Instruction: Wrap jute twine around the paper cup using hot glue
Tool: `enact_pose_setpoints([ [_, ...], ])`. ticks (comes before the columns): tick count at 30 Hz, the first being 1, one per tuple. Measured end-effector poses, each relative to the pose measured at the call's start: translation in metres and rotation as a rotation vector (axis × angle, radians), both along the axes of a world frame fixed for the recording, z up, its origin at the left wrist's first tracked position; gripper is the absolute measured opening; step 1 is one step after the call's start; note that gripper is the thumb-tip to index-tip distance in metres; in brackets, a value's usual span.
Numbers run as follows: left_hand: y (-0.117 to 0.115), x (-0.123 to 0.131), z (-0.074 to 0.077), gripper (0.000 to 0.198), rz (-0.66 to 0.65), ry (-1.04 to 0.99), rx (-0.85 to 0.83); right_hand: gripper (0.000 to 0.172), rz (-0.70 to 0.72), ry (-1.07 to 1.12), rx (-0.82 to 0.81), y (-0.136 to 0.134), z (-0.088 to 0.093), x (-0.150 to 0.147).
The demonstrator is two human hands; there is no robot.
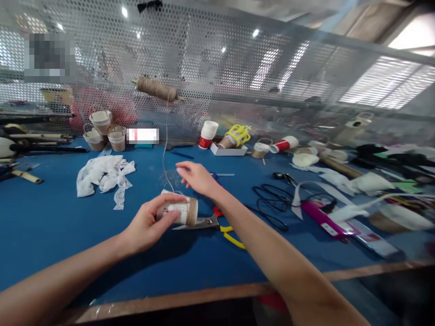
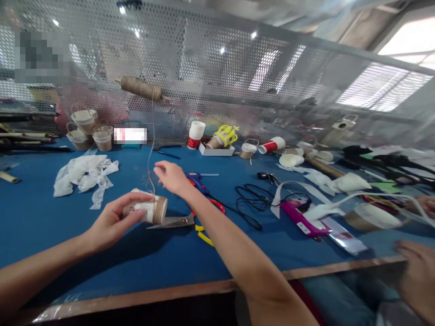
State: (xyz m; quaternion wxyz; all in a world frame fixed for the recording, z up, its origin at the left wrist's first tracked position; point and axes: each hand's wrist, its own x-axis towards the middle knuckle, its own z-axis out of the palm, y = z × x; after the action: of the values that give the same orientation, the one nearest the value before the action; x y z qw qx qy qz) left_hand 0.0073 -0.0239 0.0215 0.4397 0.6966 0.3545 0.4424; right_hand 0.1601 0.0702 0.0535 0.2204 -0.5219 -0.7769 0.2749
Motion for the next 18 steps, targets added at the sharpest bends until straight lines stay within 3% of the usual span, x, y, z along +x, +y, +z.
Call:
enact_pose_setpoints([
  [6,0.016,0.0,-0.013,0.03,0.11,0.035,-0.031,0.028,-0.178,-0.122,0.161,-0.021,0.006,0.042],
  [12,0.025,-0.002,-0.02,0.038,0.106,0.217,-0.027,0.019,-0.364,-0.404,0.163,0.008,-0.028,0.076],
  [18,0.031,-0.008,-0.019,0.049,0.084,0.392,-0.016,0.031,-0.415,-0.492,0.042,0.026,-0.047,0.088],
])
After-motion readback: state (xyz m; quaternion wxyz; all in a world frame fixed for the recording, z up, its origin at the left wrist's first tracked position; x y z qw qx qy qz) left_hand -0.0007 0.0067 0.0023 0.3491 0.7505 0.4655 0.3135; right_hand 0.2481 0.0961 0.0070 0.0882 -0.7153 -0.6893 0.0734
